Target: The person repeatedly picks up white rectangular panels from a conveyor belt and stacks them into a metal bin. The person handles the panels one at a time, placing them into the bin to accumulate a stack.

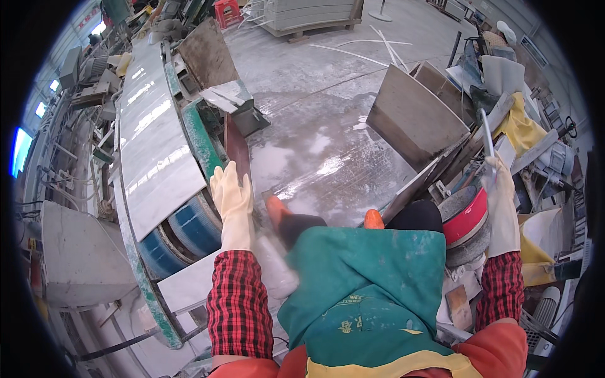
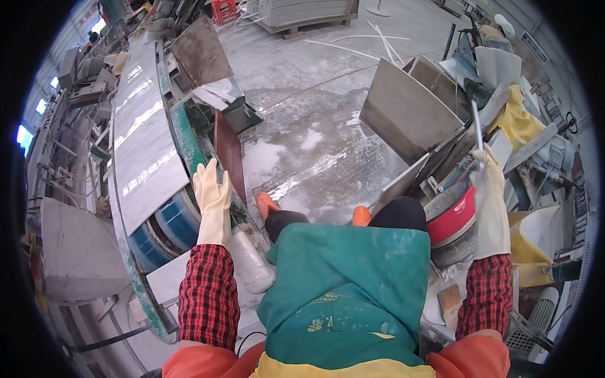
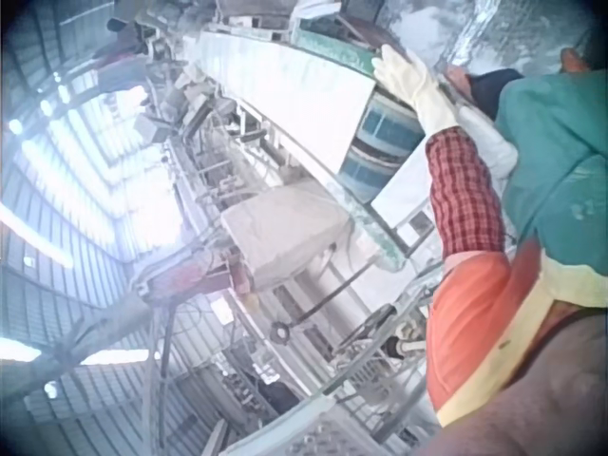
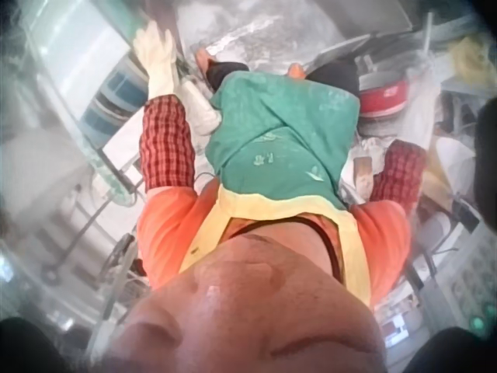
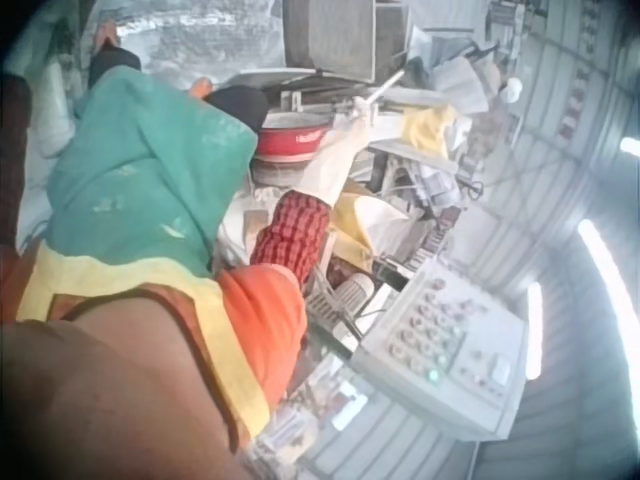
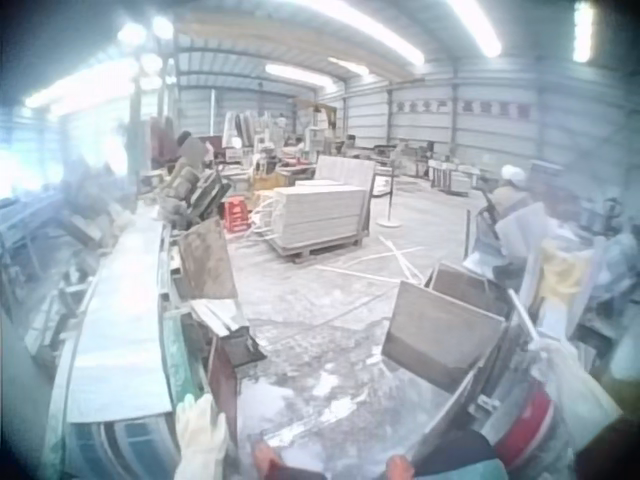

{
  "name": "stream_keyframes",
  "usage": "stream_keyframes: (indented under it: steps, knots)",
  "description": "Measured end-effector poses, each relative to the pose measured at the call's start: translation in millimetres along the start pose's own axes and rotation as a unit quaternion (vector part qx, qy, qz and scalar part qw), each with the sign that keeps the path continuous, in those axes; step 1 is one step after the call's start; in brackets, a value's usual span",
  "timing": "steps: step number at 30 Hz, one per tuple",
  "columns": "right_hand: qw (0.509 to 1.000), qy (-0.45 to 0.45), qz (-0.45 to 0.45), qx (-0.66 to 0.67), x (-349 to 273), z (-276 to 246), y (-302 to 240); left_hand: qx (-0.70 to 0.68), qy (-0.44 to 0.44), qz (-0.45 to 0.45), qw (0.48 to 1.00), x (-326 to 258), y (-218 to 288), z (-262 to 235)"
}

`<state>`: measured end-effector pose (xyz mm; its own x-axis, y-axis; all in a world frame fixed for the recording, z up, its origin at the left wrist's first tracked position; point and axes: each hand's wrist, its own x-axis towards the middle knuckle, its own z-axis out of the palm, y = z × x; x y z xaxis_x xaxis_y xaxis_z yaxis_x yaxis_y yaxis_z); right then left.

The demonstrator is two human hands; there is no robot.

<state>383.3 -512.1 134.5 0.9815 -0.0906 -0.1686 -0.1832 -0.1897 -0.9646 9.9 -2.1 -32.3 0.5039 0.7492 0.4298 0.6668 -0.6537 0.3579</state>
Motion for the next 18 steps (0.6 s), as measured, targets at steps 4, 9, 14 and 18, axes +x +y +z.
stream_keyframes:
  steps: [4, 9, 14, 18]
  knots:
    - [0.992, -0.103, 0.025, 0.061, -30.8, 74.6, -17.7, 0.000, 0.002, -0.016, 1.000, 0.1, -3.2, 6.4]
    - [0.970, -0.201, 0.102, 0.097, -36.8, 152.0, 10.0, -0.018, 0.008, -0.012, 1.000, 1.5, -3.1, 5.2]
    - [0.948, -0.261, 0.153, 0.099, -41.8, 193.8, 55.2, 0.008, -0.042, -0.027, 0.999, 2.2, -0.1, 3.6]
    - [0.942, -0.281, 0.162, 0.085, -33.8, 202.9, 88.6, 0.012, -0.055, -0.034, 0.998, 2.6, 5.1, -2.9]
